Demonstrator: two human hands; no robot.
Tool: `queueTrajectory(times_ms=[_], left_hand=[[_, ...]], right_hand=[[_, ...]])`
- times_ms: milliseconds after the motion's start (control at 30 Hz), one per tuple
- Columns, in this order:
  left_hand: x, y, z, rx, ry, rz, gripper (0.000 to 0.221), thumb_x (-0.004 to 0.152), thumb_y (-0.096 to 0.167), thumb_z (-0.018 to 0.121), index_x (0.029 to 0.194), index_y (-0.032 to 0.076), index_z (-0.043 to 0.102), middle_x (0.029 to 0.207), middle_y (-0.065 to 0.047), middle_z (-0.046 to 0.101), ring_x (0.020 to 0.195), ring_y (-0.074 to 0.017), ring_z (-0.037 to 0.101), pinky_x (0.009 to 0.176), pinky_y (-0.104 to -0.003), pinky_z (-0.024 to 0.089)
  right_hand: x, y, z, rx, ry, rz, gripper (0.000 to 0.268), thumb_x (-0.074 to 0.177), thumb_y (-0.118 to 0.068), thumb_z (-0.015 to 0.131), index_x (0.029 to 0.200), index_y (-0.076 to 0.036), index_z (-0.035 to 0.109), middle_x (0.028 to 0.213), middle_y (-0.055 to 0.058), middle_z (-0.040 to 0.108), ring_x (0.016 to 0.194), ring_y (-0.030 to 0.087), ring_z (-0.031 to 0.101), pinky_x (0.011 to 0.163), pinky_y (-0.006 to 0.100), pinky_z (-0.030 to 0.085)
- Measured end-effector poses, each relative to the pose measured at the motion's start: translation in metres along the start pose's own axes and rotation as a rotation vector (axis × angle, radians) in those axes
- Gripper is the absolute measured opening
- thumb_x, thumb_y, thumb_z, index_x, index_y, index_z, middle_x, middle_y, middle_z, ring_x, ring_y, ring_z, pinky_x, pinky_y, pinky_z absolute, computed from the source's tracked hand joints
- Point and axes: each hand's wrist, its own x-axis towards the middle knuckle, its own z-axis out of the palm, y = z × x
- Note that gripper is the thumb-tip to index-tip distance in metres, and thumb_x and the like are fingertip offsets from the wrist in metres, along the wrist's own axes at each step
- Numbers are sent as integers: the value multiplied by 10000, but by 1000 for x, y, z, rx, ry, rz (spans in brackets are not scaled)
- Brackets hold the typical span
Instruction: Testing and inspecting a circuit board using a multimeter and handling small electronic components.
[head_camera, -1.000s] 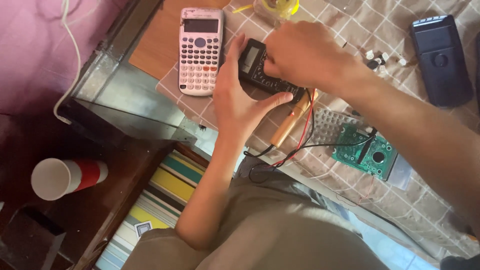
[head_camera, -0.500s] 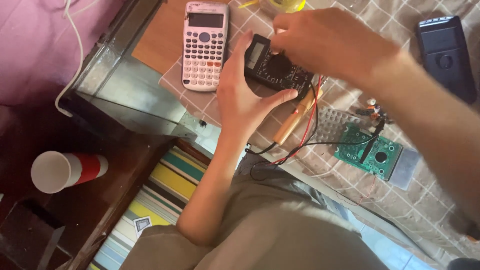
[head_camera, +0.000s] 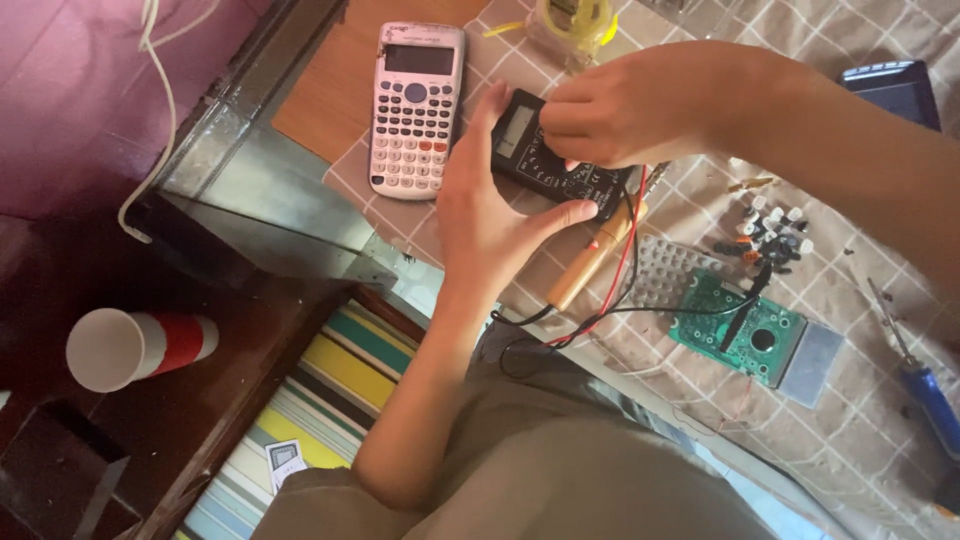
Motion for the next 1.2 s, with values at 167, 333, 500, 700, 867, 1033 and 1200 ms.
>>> queueTrajectory(times_ms=[167,333,500,700,867,1033,1200], left_hand=[[-1,0,0,17,-1,6,926,575,403,844,1304,113,351,1353,-61,444,1269,-224,466,1065,-342,371],[-1,-3,1,32,1,15,948,567,399,862,1308,123,341,1346,-57,457,1258,-222,483,1055,-334,387],[-2,1,0,20,-1,0,951,568,383,867,1313,123,337,1355,-50,447,1267,-216,474,1058,-324,386],[7,0,3,1,40,42,985,499,343,885,1291,89,358,1316,-90,473,1232,-240,482,1024,-322,381],[-1,-2,3,68,35,71,984,555,477,827,1318,116,322,1360,-86,430,1257,-248,473,1029,-357,417],[-2,-3,1,-34,6,51,999,543,425,861,1322,111,320,1366,-63,423,1272,-223,459,1057,-333,385],[-4,-3,1,-1,1,97,953,597,399,844,1320,69,319,1399,-111,363,1326,-252,377,1106,-359,324]], right_hand=[[1,0,-1,-45,-7,-57,298,963,-192,379,687,-147,480,715,17,419,637,159,419,617,248,395],[-1,-3,11,91,37,75,410,972,-294,387,603,-139,477,680,15,418,594,174,449,626,271,436],[-2,-16,13,62,-32,167,303,952,-236,452,661,-185,524,660,-22,453,679,189,488,658,289,454],[1,-15,16,357,-24,413,336,947,-253,443,653,-103,508,677,23,464,636,202,544,527,336,462],[5,-19,-1,628,-94,558,411,941,-281,447,609,-66,556,652,48,445,548,257,527,504,388,427],[12,-28,-56,625,-259,854,235,859,-299,559,901,-68,546,934,57,491,748,264,595,515,428,490],[-12,-96,-153,890,-23,1479,215,784,-153,571,970,-47,547,974,165,537,903,305,468,773,405,352]])
